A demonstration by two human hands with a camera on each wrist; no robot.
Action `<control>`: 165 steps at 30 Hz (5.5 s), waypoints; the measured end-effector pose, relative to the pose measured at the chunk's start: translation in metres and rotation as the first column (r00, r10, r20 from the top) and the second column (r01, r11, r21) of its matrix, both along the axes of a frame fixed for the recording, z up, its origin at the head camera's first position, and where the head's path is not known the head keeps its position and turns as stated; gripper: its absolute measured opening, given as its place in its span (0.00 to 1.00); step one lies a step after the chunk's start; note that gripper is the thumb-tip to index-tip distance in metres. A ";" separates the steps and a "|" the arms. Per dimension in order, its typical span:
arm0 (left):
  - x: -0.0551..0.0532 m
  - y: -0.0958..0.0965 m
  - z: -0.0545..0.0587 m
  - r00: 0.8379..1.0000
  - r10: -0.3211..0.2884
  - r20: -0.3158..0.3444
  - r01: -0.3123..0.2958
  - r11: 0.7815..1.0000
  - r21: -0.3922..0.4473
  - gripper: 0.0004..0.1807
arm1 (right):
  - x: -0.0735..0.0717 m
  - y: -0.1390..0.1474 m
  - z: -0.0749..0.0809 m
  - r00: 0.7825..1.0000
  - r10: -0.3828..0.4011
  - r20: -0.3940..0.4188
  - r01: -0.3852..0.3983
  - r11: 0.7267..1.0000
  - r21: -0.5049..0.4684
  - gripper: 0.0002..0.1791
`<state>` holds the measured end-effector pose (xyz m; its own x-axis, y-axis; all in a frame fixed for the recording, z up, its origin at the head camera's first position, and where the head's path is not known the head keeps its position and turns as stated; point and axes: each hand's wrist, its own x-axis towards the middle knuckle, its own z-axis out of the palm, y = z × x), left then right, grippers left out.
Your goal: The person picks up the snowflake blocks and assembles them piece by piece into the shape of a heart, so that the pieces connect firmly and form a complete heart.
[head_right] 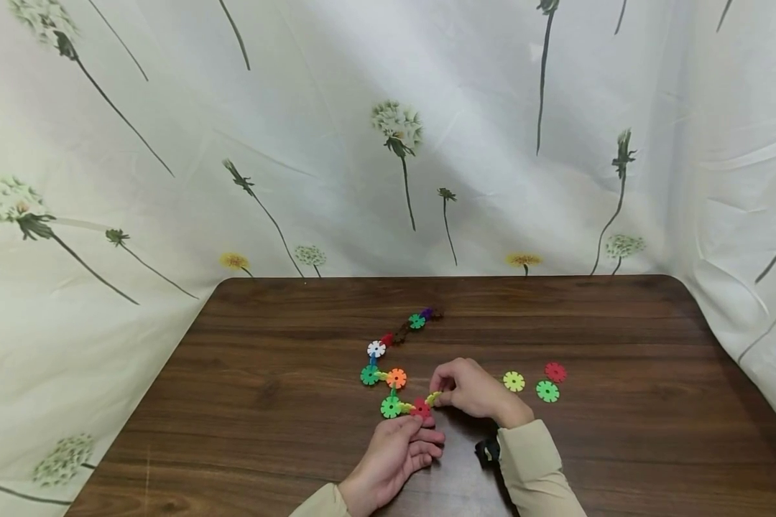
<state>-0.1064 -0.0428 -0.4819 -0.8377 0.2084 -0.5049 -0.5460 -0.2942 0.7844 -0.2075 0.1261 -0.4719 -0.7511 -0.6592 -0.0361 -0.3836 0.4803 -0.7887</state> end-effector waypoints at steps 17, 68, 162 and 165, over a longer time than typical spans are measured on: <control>0.000 0.000 -0.002 1.000 0.025 -0.002 -0.025 1.000 0.009 0.13 | 0.000 0.000 0.003 0.999 0.043 -0.022 -0.042 0.999 0.007 0.08; -0.001 -0.007 -0.003 0.999 0.035 0.011 -0.035 0.999 0.041 0.19 | -0.010 0.094 0.017 0.959 -0.273 -0.080 0.283 0.941 0.186 0.18; -0.014 -0.023 -0.001 1.000 0.029 0.008 -0.029 0.999 -0.045 0.14 | -0.006 -0.005 -0.006 0.846 -0.190 0.498 0.334 0.917 -0.217 0.10; -0.014 -0.023 -0.001 1.000 0.027 0.007 -0.027 0.999 -0.037 0.14 | -0.005 -0.006 -0.006 0.830 -0.188 0.525 0.343 0.914 -0.216 0.11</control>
<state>-0.1204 -0.0654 -0.4831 -0.8387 0.1667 -0.5184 -0.5444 -0.2797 0.7908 -0.2126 0.1199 -0.4775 -0.8339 -0.4747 -0.2815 0.1928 0.2273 -0.9545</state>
